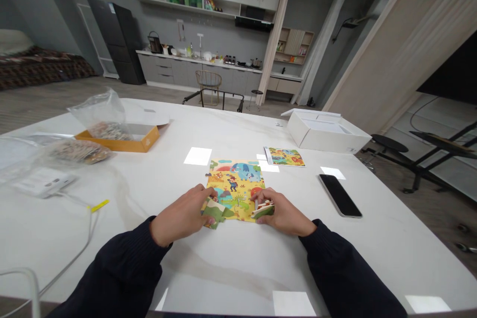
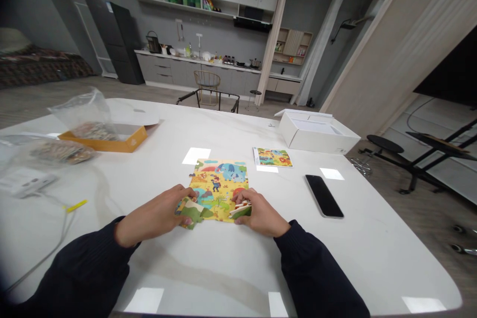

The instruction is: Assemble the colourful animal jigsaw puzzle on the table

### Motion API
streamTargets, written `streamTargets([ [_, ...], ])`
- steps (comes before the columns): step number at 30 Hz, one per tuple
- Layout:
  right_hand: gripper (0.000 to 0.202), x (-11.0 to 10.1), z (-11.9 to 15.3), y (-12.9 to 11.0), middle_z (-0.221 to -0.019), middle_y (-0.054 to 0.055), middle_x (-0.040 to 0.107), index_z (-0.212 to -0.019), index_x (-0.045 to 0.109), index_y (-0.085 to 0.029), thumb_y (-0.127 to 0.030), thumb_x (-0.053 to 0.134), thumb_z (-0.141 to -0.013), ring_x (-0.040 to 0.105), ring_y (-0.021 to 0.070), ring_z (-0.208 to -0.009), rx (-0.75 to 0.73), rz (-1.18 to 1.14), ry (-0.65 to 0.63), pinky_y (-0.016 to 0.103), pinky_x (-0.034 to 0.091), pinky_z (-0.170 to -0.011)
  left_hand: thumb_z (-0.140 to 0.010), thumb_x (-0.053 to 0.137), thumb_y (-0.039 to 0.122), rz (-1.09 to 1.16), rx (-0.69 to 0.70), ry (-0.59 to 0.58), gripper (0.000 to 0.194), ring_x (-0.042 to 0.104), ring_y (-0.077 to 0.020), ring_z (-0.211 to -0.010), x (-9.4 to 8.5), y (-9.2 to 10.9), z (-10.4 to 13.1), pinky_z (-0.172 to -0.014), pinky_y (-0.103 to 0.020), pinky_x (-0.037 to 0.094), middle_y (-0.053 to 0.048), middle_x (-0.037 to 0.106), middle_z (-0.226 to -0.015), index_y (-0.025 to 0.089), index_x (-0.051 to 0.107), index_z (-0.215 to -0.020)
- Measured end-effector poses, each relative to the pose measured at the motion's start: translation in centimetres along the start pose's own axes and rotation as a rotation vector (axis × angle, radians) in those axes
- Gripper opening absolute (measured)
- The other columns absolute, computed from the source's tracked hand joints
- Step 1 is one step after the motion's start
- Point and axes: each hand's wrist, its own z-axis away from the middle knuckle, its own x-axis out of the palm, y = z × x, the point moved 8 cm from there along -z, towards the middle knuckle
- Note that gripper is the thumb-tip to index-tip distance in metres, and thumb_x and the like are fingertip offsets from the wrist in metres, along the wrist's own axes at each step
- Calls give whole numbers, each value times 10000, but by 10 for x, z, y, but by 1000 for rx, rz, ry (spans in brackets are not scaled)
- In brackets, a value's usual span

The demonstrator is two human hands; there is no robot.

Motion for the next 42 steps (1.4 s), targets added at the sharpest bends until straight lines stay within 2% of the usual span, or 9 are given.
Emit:
streamTargets([
  [11,290,3,-2,-15,-946,17,569,-766,495,-230,-131,754,-682,559,181,-847,-160,2,30,308,460,-764,-740,734,311,27,21,-3,443,620,-323,-1065,5,-3,-3,-924,-401,460,-77,659,-1118,253,614,-1163],
  [17,311,6,-3,-12,-982,30,581,-763,490,-231,-175,786,-683,594,200,-902,-150,-47,25,321,478,-791,-741,716,300,69,107,-18,415,589,-302,-1116,6,2,-4,-970,-400,472,-85,621,-1198,243,598,-1134],
  [23,374,7,-5,-3,-964,44,618,-758,506,-229,-247,861,-639,608,284,-1138,-53,-156,41,339,495,-835,-743,734,255,123,107,-31,418,596,-300,-1120,2,10,-2,-974,-410,466,-74,641,-1213,253,609,-1142],
  [26,417,11,-6,6,-811,-8,613,-773,494,-233,-301,880,-631,651,221,-844,53,-226,9,297,472,-672,-765,724,276,192,92,-101,411,631,-262,-991,4,15,-2,-876,-373,496,-47,672,-1103,255,616,-1161],
  [29,472,12,-7,9,-738,-49,577,-788,477,-235,-336,903,-612,571,148,-662,94,-277,11,268,436,-599,-777,732,321,331,99,-128,410,640,-229,-917,6,22,-6,-814,-336,513,-26,678,-1010,239,614,-1162],
  [33,505,9,-8,7,-838,-32,621,-855,485,-240,-341,912,-605,608,154,-721,76,-310,41,275,480,-637,-790,760,397,611,119,-44,453,650,-235,-976,9,25,-19,-816,-337,542,-57,678,-1076,216,578,-1163],
  [36,505,4,-9,7,-952,-1,669,-1003,571,-237,-313,901,-628,660,188,-833,43,-243,81,324,523,-755,-770,803,424,624,161,-3,507,629,-247,-1053,16,28,-26,-854,-348,542,-85,650,-1191,212,592,-1179],
  [38,521,3,-11,10,-987,20,699,-1088,639,-227,-301,894,-640,676,210,-882,46,-196,94,361,530,-824,-773,813,450,633,200,-42,507,620,-248,-1079,23,33,-29,-891,-359,534,-83,643,-1211,212,617,-1175],
  [42,316,6,-16,13,-980,48,739,-933,723,-199,-323,865,-679,686,235,-892,73,-200,120,401,533,-862,-782,817,525,817,271,-105,536,626,-239,-1089,31,43,-36,-934,-371,531,-76,644,-1185,208,605,-1159],
])
